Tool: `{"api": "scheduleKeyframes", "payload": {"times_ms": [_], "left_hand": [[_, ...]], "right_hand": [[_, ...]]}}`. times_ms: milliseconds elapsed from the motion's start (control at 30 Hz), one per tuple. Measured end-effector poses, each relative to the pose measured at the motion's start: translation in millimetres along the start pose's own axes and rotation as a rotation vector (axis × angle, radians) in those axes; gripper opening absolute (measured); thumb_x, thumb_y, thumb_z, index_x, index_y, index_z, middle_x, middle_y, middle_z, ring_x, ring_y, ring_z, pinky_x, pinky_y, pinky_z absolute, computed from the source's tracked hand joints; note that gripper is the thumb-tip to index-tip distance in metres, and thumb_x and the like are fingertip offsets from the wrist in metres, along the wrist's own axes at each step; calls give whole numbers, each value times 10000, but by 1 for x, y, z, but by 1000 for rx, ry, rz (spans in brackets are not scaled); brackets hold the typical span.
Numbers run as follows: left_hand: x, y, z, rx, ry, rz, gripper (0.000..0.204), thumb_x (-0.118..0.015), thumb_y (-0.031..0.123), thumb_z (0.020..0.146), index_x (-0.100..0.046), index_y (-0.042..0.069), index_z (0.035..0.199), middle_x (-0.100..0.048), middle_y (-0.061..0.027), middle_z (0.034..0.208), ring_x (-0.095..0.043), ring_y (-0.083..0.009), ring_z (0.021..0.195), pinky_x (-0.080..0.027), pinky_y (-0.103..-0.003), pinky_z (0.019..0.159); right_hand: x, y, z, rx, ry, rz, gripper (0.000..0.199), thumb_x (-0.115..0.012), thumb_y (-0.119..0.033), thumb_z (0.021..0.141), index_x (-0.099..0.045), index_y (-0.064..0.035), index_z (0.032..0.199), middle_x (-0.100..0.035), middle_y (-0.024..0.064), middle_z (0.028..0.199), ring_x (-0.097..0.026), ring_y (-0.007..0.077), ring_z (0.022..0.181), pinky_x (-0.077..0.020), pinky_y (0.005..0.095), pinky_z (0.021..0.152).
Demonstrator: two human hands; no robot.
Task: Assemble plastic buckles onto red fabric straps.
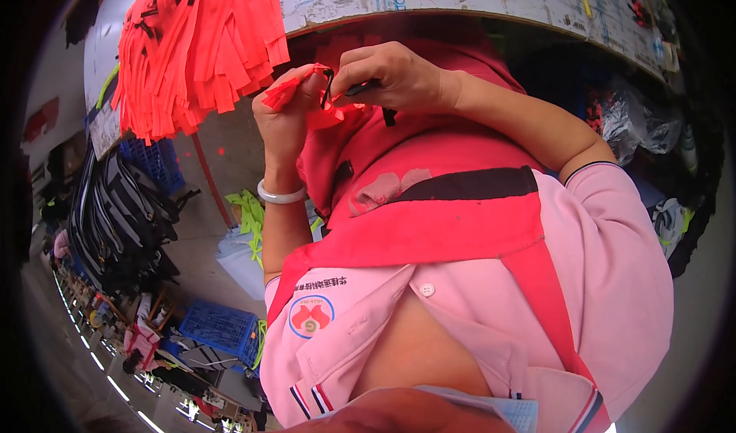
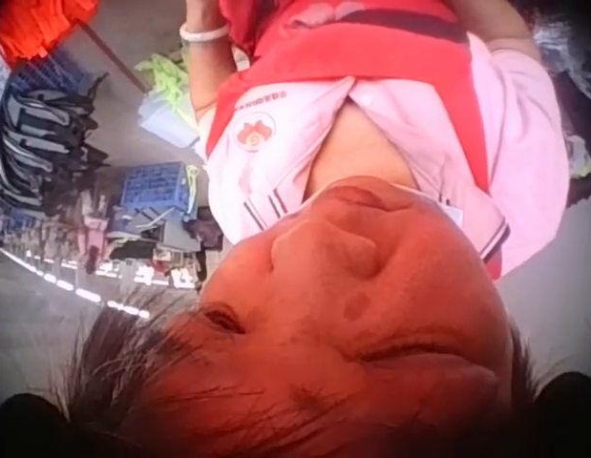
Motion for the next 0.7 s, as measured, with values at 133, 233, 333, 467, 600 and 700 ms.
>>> {"api": "scheduleKeyframes", "payload": {"times_ms": [133, 233, 333, 467, 600, 700], "left_hand": [[3, -8, -3, 85, 3, -38, 133, -660, 12, 863, -673, -28, 989, -669, -52, 826, -597, -79, 709, -468, -217, 617], [-1, -5, -5, 40, -102, -136, 153, -669, 24, 858, -670, -29, 1001, -664, -46, 810, -582, -75, 687, -459, -210, 608], [-3, -2, -4, 27, -144, -47, 145, -669, 30, 857, -676, -32, 988, -660, -39, 791, -576, -72, 686, -457, -208, 609], [1, -9, -6, 81, -113, 15, 120, -658, 26, 860, -687, -36, 958, -655, -25, 782, -575, -64, 697, -457, -204, 614], [0, -16, -9, 169, -102, -46, 128, -657, 40, 866, -691, -35, 964, -651, -5, 788, -567, -53, 693, -455, -203, 614], [1, -16, -8, 116, -114, -76, 129, -654, 44, 872, -695, -30, 970, -652, -6, 789, -568, -51, 696, -457, -202, 615]], "right_hand": [[1, 25, -8, -382, 194, 382, 109, -627, -103, 913, -650, -11, 966, -631, -14, 836, -576, 47, 811, -468, 211, 678], [1, 39, -12, -585, 278, 575, 109, -642, -121, 909, -640, -23, 957, -613, -22, 803, -555, 42, 787, -454, 201, 696], [-1, 30, -7, -277, 299, 454, 75, -639, -86, 900, -629, -19, 933, -605, -1, 844, -561, 72, 780, -461, 220, 678], [4, 12, -1, 40, 157, 42, 75, -632, 4, 864, -618, -4, 937, -562, 58, 895, -573, 133, 778, -467, 249, 663], [3, 20, -7, -95, 103, 171, 88, -643, 6, 855, -620, -3, 939, -572, 73, 884, -579, 155, 788, -472, 264, 679], [-6, 14, -4, -74, 12, 157, 88, -653, -17, 855, -619, 0, 934, -579, 60, 869, -576, 131, 785, -469, 264, 700]]}}
Point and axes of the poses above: each hand's wrist, its own z-axis towards the middle knuckle, its own x-axis out of the back of the hand, y = z × x, the point moved 4 cm from there along z, towards the middle knuckle
